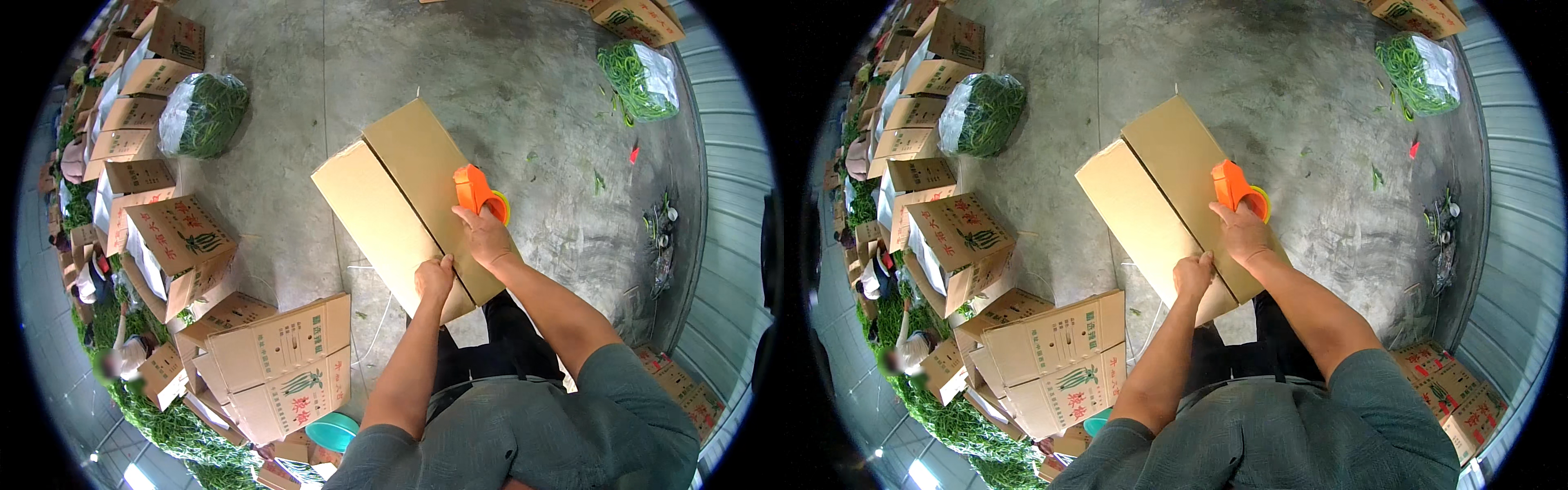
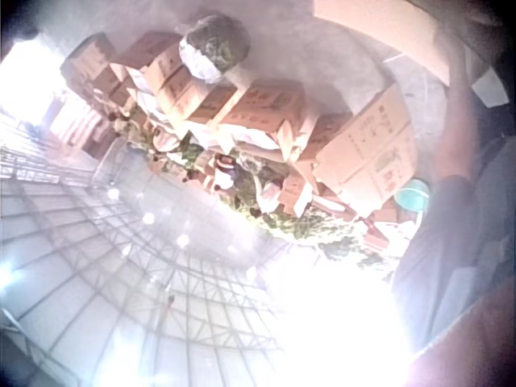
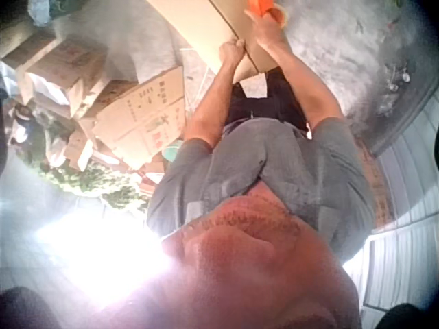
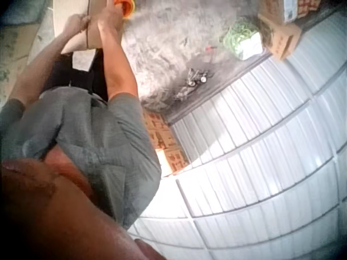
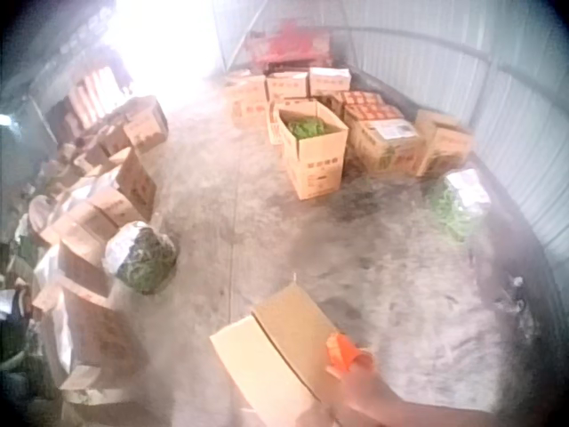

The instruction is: The person assembles flat cardboard sheets into boxes by folding the sides and sealing the seams with a handheld tape dispenser. The person repeats this process for multiple boxes in a warehouse setting.

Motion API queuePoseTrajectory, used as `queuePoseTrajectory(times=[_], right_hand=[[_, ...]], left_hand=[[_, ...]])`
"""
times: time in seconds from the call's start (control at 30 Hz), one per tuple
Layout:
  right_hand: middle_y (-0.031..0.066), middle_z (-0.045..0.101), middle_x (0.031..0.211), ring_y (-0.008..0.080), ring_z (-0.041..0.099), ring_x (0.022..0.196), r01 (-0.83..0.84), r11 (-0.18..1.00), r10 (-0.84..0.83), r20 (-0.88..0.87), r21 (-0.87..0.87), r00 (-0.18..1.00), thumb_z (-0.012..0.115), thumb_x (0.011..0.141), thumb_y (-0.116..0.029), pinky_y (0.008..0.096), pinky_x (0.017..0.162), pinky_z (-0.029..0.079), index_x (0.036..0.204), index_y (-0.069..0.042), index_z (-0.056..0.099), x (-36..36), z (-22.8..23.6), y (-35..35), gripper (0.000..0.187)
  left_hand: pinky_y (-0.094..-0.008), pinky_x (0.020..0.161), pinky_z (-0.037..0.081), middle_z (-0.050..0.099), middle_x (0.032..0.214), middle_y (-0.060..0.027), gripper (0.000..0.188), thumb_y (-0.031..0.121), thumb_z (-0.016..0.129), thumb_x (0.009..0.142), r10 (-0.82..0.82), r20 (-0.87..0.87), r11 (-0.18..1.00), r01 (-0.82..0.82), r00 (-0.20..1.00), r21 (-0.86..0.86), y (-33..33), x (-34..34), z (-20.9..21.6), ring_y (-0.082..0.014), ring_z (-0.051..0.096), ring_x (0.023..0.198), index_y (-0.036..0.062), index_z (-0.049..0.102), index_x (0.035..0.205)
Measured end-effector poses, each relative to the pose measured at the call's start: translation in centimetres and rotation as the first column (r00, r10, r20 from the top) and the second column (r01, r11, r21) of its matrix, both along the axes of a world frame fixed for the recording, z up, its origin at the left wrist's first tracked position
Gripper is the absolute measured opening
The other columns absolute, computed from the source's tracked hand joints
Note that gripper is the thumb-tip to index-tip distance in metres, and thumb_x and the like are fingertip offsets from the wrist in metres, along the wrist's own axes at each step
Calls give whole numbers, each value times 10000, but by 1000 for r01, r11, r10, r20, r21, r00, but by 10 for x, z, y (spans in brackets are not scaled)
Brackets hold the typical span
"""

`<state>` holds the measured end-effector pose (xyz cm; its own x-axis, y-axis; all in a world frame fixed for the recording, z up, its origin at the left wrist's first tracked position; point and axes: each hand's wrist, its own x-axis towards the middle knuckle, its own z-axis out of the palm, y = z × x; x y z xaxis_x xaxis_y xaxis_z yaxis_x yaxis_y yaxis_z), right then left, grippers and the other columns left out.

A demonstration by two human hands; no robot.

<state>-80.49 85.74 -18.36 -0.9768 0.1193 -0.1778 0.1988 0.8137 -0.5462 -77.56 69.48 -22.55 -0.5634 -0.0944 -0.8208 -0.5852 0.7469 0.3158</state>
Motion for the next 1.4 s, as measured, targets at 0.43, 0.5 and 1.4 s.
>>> queuePoseTrajectory(times=[0.43,0.5,1.4], right_hand=[[132,752,1070,203,720,1002,67,678,-133,-32,-732,991,684,922,-125,316,860,559,1145,-25,718,-2,-4,-65,247],[121,748,1024,213,721,937,77,688,-132,-20,-721,991,694,913,-111,320,819,562,1150,-48,712,7,-19,-53,246],[152,720,917,325,694,794,268,838,-120,320,-475,940,623,948,-309,415,763,559,1159,-161,714,-124,8,-94,274]], left_hand=[[-380,594,574,729,813,-192,225,187,675,917,445,236,775,-503,864,382,-41,9,-14,-266,722,675,-33,725,907],[-316,559,534,693,748,-116,254,212,599,991,575,210,671,-602,791,432,-66,-15,-2,-185,655,597,-5,681,887],[-308,570,503,686,697,-62,172,99,627,903,-50,-509,995,87,859,48,-107,-425,-74,-148,615,581,64,781,971]])
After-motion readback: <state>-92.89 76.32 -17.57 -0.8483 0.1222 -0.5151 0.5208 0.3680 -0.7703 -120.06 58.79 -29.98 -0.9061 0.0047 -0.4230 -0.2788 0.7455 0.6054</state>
